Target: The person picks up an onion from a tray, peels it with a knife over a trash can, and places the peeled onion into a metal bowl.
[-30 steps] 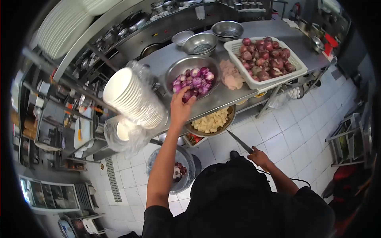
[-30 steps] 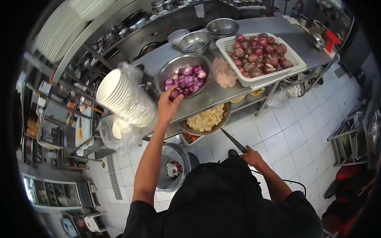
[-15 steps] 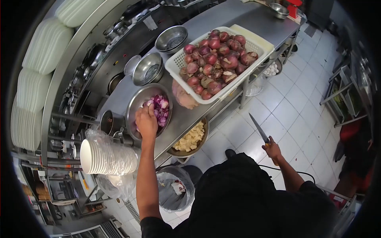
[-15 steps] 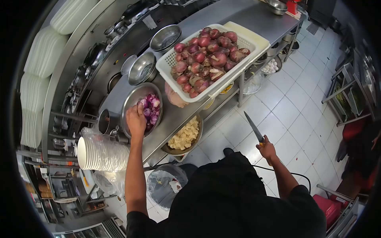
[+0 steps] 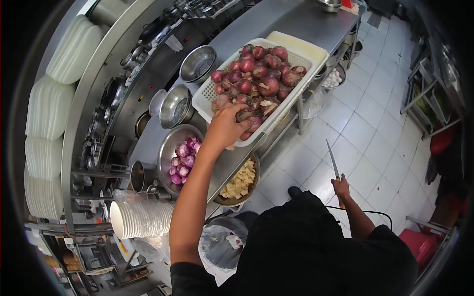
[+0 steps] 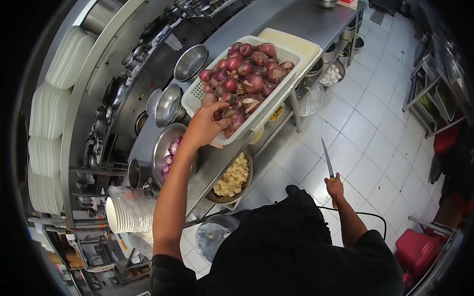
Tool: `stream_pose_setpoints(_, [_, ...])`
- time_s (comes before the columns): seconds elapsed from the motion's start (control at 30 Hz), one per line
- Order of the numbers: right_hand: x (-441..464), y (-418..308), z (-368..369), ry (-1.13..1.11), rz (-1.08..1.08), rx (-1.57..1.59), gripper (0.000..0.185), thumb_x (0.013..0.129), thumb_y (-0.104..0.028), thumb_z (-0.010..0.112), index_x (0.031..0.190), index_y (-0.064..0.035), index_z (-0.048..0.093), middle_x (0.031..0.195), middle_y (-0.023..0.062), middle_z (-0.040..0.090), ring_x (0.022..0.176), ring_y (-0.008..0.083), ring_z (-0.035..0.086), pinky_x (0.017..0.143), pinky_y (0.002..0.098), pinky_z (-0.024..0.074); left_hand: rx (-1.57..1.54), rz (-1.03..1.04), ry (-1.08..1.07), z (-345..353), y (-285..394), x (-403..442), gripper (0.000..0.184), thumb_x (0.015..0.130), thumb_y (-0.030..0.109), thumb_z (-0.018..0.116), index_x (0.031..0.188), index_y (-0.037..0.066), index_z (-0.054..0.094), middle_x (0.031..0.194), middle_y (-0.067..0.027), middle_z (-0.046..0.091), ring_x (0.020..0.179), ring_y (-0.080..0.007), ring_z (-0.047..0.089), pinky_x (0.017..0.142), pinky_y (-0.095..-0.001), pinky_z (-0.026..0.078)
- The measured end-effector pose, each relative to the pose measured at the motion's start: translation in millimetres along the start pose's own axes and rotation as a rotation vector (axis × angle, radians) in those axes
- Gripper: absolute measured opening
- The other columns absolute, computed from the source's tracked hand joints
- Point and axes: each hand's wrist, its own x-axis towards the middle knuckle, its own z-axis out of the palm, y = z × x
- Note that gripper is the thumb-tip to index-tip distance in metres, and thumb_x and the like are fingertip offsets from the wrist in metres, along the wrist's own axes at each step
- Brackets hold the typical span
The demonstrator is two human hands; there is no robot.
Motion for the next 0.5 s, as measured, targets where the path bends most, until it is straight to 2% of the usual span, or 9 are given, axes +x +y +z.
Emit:
stream_pose_setpoints(0.03, [-2, 4, 1, -0.021, 0.029, 0.036, 0.079, 0.08, -0.037, 0.06, 0.14, 0.0022, 0.027, 0.113, 0.0302, 0.058, 0.106, 0.0428, 0.057, 0.092, 0.0435, 0.0452, 0.002, 0.003, -0.012, 3, 1, 1, 0.048, 0.073, 0.015, 0.068, 0.119, 0.005, 0.059, 0.112, -0.0189, 0.057, 0.11, -0.0362, 0.053, 0.095, -0.0394, 0.042])
stream_pose_setpoints(0.1, [-2, 16, 8, -0.04, 0.07, 0.076, 0.079, 0.081, -0.039, 0.06, 0.14, 0.0023, 0.028, 0.115, 0.0312, 0.057, 0.109, 0.0431, 0.056, 0.094, 0.0429, 0.0442, -0.028, -0.142, -0.048, 11, 4, 2, 0.05, 0.072, 0.027, 0.073, 0.115, 0.004, 0.062, 0.109, -0.0191, 0.06, 0.106, -0.0358, 0.056, 0.093, -0.0401, 0.043])
stream_pose_setpoints(0.17, [4, 35, 24, 0.031, 0.026, 0.148, 0.078, 0.085, -0.042, 0.06, 0.141, 0.0024, 0.029, 0.095, 0.0244, 0.065, 0.085, 0.0357, 0.066, 0.075, 0.0403, 0.0516, -0.022, -0.138, -0.03, 23, -3, 4, 0.051, 0.07, 0.029, 0.074, 0.113, 0.003, 0.063, 0.105, -0.0187, 0.062, 0.106, -0.0342, 0.057, 0.091, -0.0399, 0.044])
stream_pose_setpoints(0.2, [-6, 24, 14, 0.029, 0.03, 0.146, 0.078, 0.085, -0.042, 0.06, 0.141, 0.0024, 0.029, 0.095, 0.0244, 0.065, 0.085, 0.0357, 0.066, 0.075, 0.0403, 0.0516, -0.015, -0.138, 0.001, 29, -7, 5, 0.052, 0.069, 0.03, 0.076, 0.111, 0.001, 0.063, 0.101, -0.0183, 0.064, 0.105, -0.0326, 0.057, 0.09, -0.0397, 0.045])
stream_pose_setpoints(0.27, [-26, -7, -4, -0.007, 0.072, 0.442, 0.077, 0.088, -0.044, 0.059, 0.141, 0.0024, 0.028, 0.066, 0.0103, 0.059, 0.052, 0.02, 0.057, 0.049, 0.0334, 0.0464, -0.04, -0.149, -0.018, 37, -15, 7, 0.052, 0.068, 0.031, 0.077, 0.109, 0.0, 0.064, 0.096, -0.0173, 0.065, 0.103, -0.0306, 0.058, 0.088, -0.0387, 0.046])
stream_pose_setpoints(0.3, [-24, -18, -5, 0.048, 0.07, 0.582, 0.076, 0.089, -0.044, 0.058, 0.141, 0.002, 0.029, 0.052, 0.0, 0.043, 0.038, 0.0094, 0.038, 0.036, 0.0275, 0.0329, -0.063, -0.157, -0.029, 39, -17, 9, 0.053, 0.067, 0.032, 0.078, 0.106, -0.001, 0.065, 0.09, -0.0163, 0.067, 0.1, -0.0285, 0.059, 0.086, -0.0378, 0.046])
stream_pose_setpoints(0.33, [-20, -27, -10, 0.041, 0.067, 0.574, 0.076, 0.089, -0.044, 0.058, 0.141, 0.002, 0.029, 0.052, 0.0, 0.043, 0.038, 0.0094, 0.038, 0.036, 0.0275, 0.0329, -0.065, -0.167, -0.025, 39, -18, 9, 0.053, 0.067, 0.032, 0.078, 0.106, -0.001, 0.065, 0.09, -0.0163, 0.067, 0.1, -0.0285, 0.059, 0.086, -0.0378, 0.046])
stream_pose_setpoints(0.4, [-13, -50, -25, 0.113, -0.02, 0.844, 0.076, 0.089, -0.046, 0.057, 0.142, 0.0003, 0.028, 0.052, 0.0022, 0.046, 0.039, 0.0117, 0.042, 0.037, 0.0284, 0.0352, -0.408, -0.316, -0.089, 36, -20, 9, 0.054, 0.065, 0.033, 0.081, 0.105, -0.001, 0.065, 0.08, -0.0127, 0.068, 0.097, -0.025, 0.06, 0.085, -0.0359, 0.046])
stream_pose_setpoints(0.5, [-11, -87, -48, 0.107, -0.201, 0.963, 0.079, 0.089, -0.048, 0.056, 0.146, -0.0032, 0.023, 0.049, -0.001, 0.041, 0.037, 0.0107, 0.039, 0.035, 0.0275, 0.0316, -0.377, -0.37, -0.058, 36, -28, 4, 0.053, 0.065, 0.034, 0.082, 0.103, 0.001, 0.067, 0.087, -0.0112, 0.07, 0.1, -0.0248, 0.06, 0.088, -0.0361, 0.045])
